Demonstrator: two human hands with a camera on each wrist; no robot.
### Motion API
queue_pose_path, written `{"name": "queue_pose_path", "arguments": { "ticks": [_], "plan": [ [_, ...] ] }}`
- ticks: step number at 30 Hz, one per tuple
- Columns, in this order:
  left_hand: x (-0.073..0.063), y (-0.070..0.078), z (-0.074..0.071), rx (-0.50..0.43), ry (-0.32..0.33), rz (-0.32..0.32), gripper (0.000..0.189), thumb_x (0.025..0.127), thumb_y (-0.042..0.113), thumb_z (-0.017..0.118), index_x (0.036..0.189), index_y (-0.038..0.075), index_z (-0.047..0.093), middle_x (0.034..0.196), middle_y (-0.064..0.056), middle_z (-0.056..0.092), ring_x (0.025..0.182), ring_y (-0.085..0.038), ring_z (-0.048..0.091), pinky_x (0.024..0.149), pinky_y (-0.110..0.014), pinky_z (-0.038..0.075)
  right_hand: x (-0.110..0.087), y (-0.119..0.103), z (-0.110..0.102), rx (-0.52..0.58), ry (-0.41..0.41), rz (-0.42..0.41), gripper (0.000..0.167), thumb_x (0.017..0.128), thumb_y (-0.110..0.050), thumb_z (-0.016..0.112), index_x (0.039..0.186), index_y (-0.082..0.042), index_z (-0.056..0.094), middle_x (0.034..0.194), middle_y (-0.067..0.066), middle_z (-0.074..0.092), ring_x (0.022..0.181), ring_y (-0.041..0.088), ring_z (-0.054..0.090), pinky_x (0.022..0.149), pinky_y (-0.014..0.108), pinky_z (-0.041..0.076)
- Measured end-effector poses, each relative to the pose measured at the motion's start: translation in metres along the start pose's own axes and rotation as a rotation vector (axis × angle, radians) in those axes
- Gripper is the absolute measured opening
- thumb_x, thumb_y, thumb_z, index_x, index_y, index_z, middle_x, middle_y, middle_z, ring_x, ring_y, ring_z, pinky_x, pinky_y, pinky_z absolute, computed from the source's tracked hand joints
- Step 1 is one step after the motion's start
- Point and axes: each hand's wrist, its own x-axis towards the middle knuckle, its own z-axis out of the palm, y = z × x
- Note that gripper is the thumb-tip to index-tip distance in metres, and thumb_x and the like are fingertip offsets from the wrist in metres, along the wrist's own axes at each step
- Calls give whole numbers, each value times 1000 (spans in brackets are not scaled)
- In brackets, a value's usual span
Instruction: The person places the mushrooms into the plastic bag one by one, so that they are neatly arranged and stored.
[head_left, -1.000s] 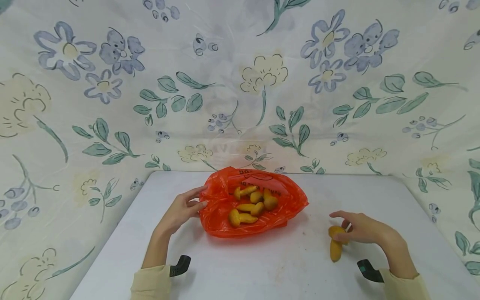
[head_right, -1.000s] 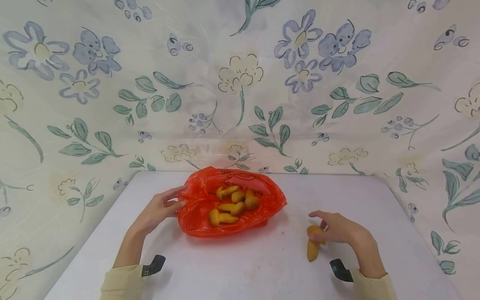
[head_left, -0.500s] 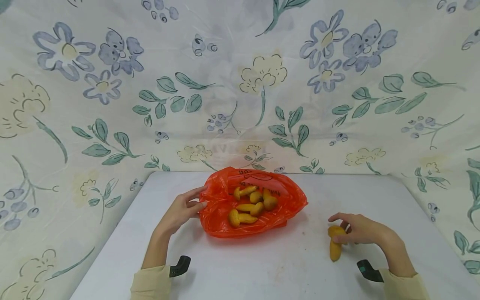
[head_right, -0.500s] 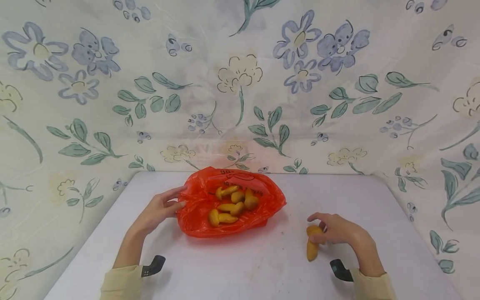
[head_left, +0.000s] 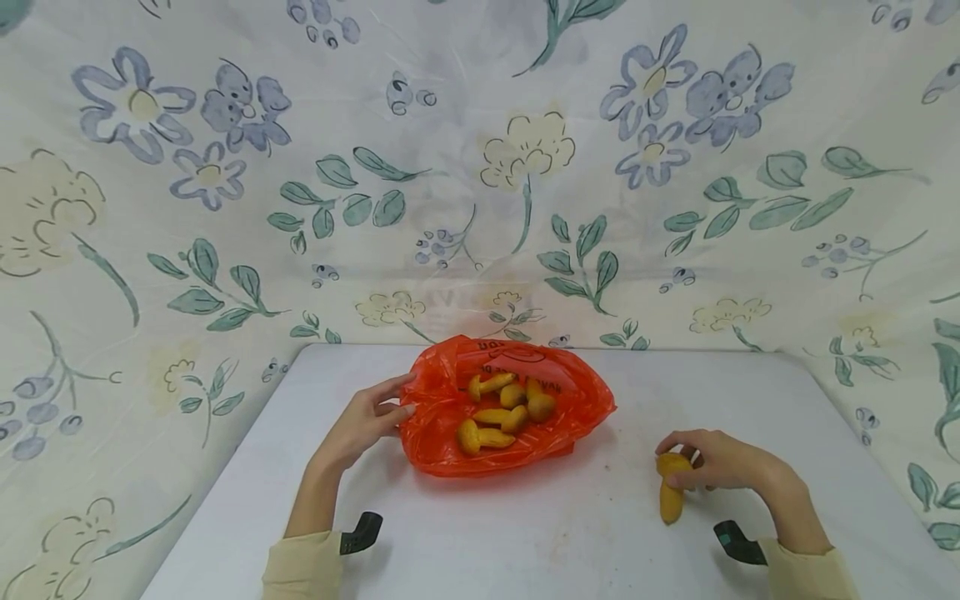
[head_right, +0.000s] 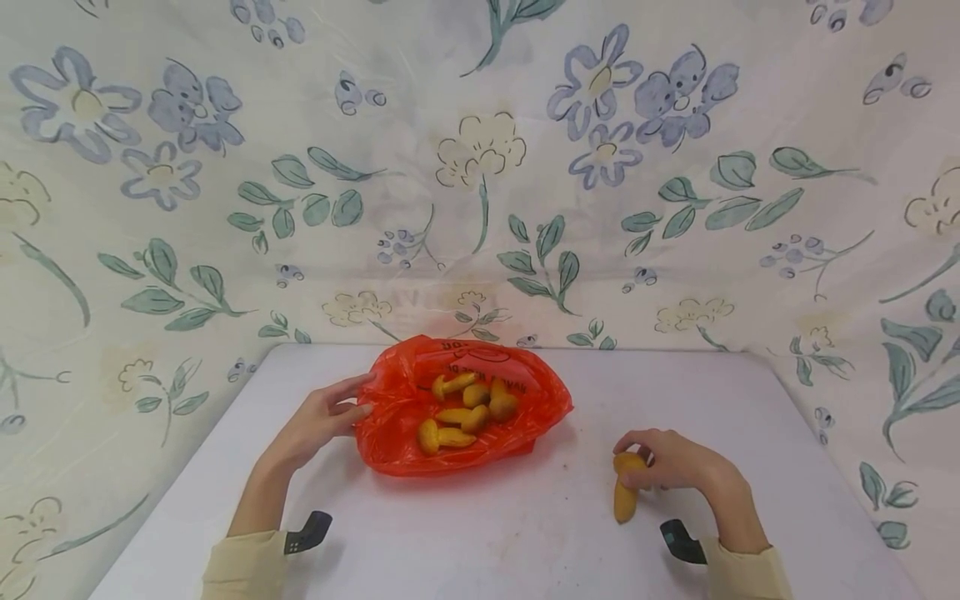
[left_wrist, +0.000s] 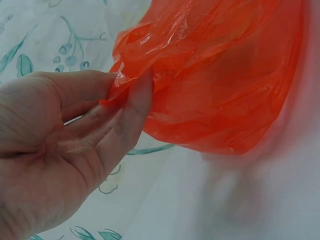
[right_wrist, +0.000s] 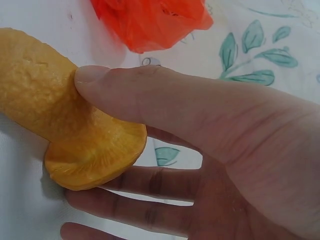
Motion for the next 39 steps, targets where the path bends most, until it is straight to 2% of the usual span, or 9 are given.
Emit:
{"name": "queue_pose_path", "arguments": {
  "ticks": [9, 20, 39],
  "plan": [
    [0, -1, 0, -2, 3, 5, 59, 94, 23, 65, 148, 17, 43, 141, -18, 53, 115, -33, 65, 81, -34, 61, -1, 2, -1, 24, -11, -32, 42, 86, -28, 74, 123, -11, 61, 109, 11, 65, 84, 21, 61, 72, 38, 57],
    [-2, 0, 0, -8, 1, 13, 59, 94, 23, 65, 149, 16, 42, 141, -19, 52, 115, -34, 64, 82, -34, 61, 0, 7, -4, 46, -30, -96, 33, 93, -20, 66, 123, -7, 62, 106, 10, 68, 83, 21, 61, 69, 36, 59],
    [-1, 0, 0, -5, 1, 11, 59, 95, 23, 64, 149, 17, 42, 141, -19, 52, 116, -34, 64, 82, -34, 61, 2, 10, -5, 88, -40, -121, 30, 95, -20, 64, 122, -8, 62, 108, 10, 68, 88, 22, 61, 71, 35, 60]
  ]
}}
